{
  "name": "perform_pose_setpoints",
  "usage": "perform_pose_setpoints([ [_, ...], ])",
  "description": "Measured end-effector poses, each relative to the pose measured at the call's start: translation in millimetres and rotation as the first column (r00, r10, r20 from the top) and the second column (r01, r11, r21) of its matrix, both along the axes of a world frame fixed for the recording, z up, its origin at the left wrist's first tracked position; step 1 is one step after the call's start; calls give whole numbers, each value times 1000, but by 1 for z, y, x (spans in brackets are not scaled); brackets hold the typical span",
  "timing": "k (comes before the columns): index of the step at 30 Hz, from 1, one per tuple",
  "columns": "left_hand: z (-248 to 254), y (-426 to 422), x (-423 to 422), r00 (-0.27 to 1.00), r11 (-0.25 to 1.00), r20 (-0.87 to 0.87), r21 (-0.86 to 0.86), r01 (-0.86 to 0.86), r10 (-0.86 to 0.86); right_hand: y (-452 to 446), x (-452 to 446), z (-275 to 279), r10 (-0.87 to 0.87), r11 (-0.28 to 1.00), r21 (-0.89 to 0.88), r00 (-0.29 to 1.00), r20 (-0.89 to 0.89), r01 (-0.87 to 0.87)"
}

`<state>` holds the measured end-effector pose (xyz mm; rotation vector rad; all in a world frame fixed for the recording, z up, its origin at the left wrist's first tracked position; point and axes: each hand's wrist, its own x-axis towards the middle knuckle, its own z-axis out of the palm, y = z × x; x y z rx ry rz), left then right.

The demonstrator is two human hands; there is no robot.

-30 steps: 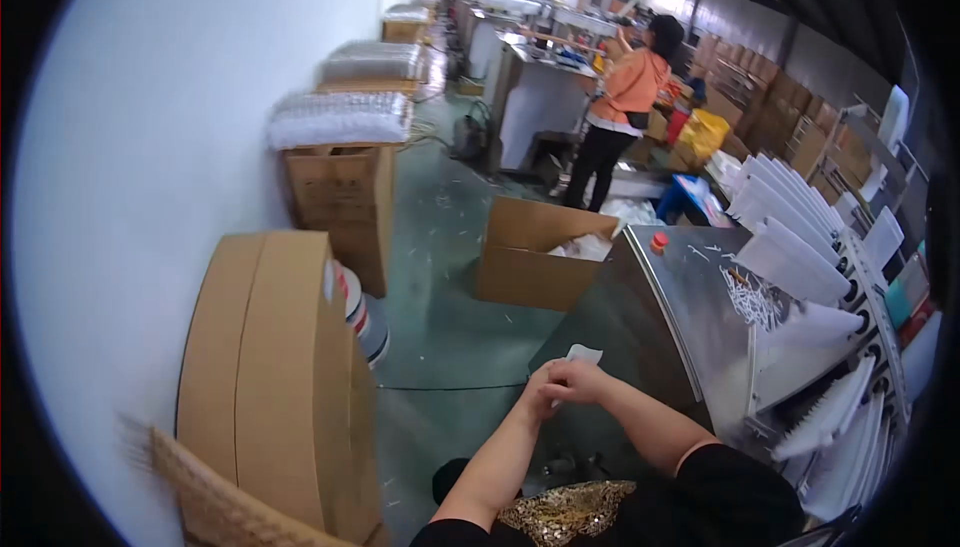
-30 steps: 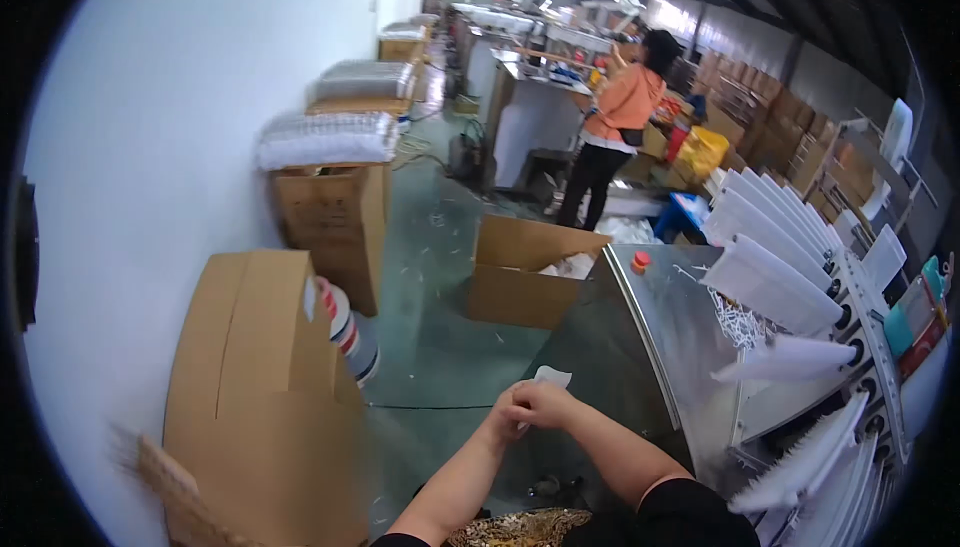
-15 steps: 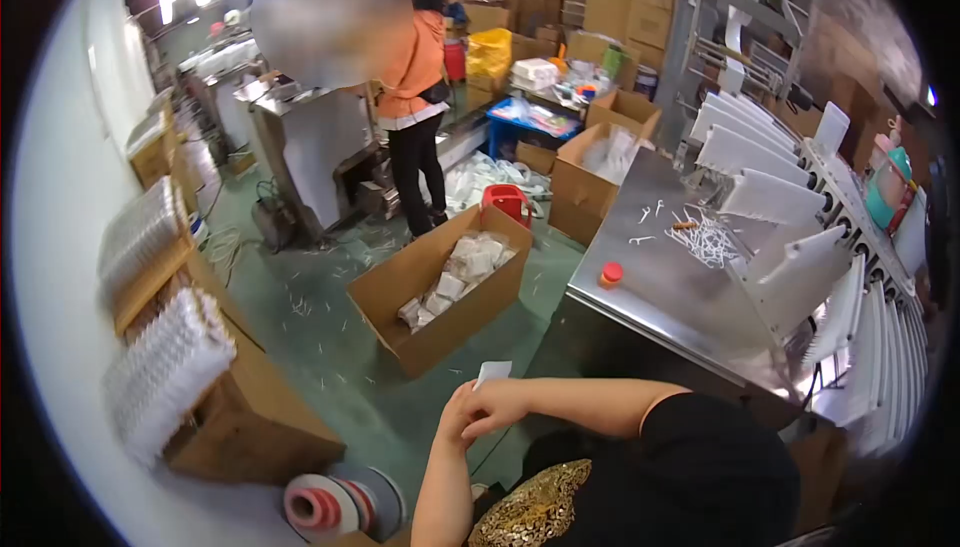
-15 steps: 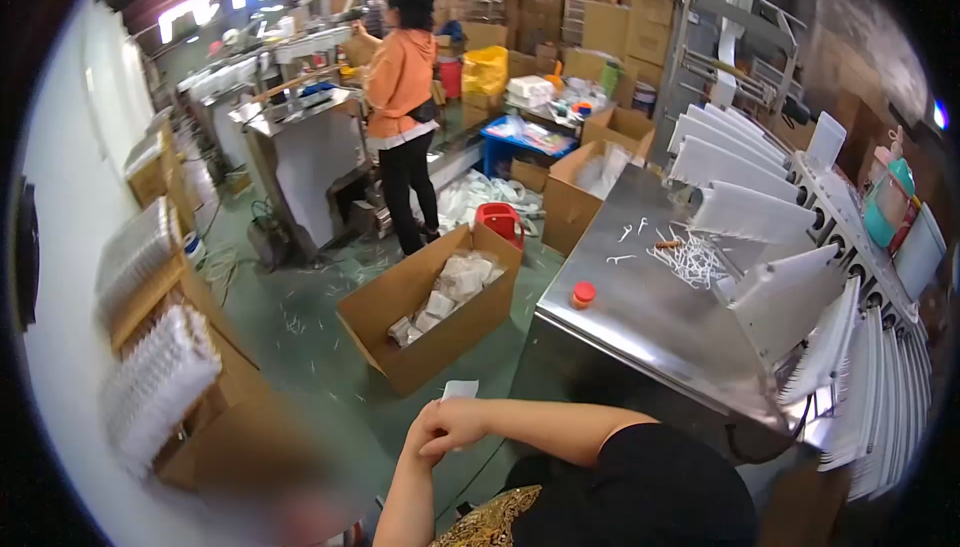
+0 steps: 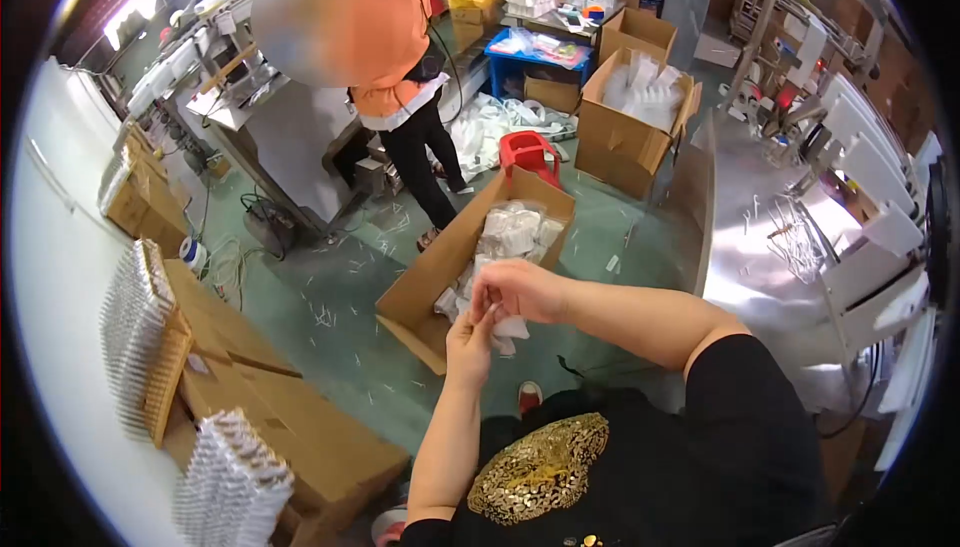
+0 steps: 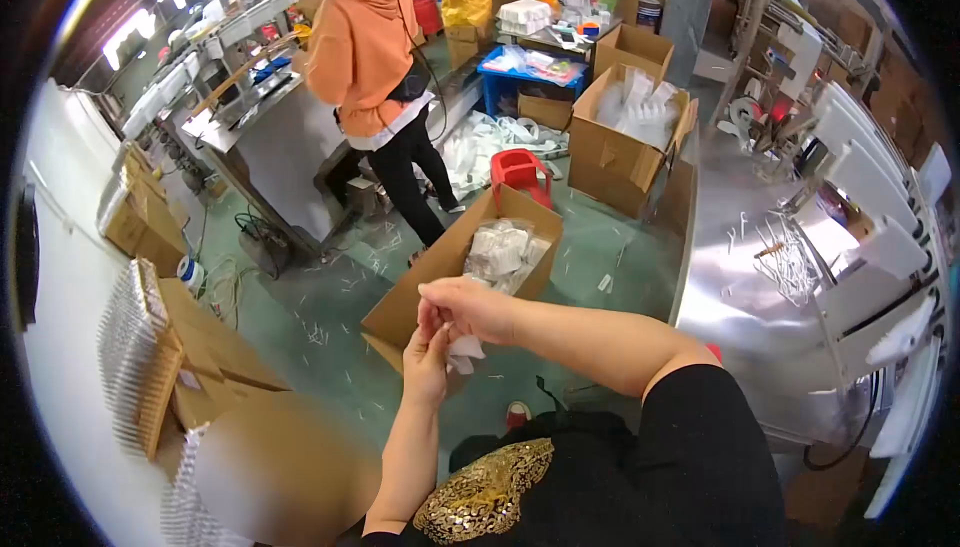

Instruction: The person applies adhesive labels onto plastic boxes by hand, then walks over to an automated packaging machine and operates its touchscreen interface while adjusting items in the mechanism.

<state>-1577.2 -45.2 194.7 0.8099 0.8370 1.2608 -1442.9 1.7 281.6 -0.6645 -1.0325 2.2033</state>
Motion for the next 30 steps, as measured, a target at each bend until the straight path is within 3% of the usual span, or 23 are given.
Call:
perform_pose_setpoints([
  [3, 19, 47, 4, 999, 1000, 33, 5, 2, -2, 44, 6, 16, -2, 1000, 14, 1000, -14, 2],
  [5, 26, 85, 9, 997, 995, 64, 95, 28, -34, 63, 20, 30, 62, 933, 343, 989, 133, -105],
  [6, 29, 109, 9, 995, 998, 86, -54, 45, -41, 67, 27, 35, 55, 862, 482, 976, 211, -153],
  [7, 32, 135, 8, 990, 995, 141, -96, 35, -21, 66, 31, 40, 3, 871, 482, 981, 193, -98],
  [8, 34, 160, 10, 981, 989, 195, -141, 33, -5, 61, 35, 46, -179, 550, 775, 863, 473, -311],
  [9, 34, 182, 15, 976, 994, 219, -96, 44, -22, 60, 41, 50, -461, 176, 769, 639, 616, -614],
  [10, 35, 204, 27, 966, 997, 254, -51, 53, -39, 63, 51, 51, -502, 212, 763, 602, 622, -611],
  [13, 43, 237, 61, 913, 952, 289, -16, 306, -289, 70, 80, 46, -730, 105, 672, 402, 553, -733],
  [15, 51, 249, 87, 871, 904, 274, -15, 428, -408, 75, 100, 42, -788, 168, 687, 322, 524, -707],
  [17, 57, 256, 119, 610, 720, 504, 35, 693, -611, 75, 122, 37, -784, 271, 659, 236, 574, -702],
  [19, 46, 265, 160, 532, 640, 453, 118, 760, -715, 71, 144, 34, -779, 359, 638, 157, 607, -681],
  [21, 63, 249, 208, 611, 644, 238, 92, 759, -755, 71, 169, 34, -775, 414, 626, 106, 623, -661],
  [23, 64, 244, 250, 577, 607, 202, 153, 779, -791, 77, 196, 36, -783, 444, 623, 60, 620, -644],
  [25, 74, 240, 281, 385, 396, 159, 42, 917, -909, 81, 219, 23, -765, 489, 645, 66, 640, -587],
  [26, 64, 244, 298, 313, 311, 54, -45, 949, -948, 82, 230, 18, -754, 509, 650, 72, 653, -564],
  [30, 45, 254, 347, 209, 209, -1, -43, 977, -978, 87, 274, 13, -770, 490, 677, 92, 632, -549],
])
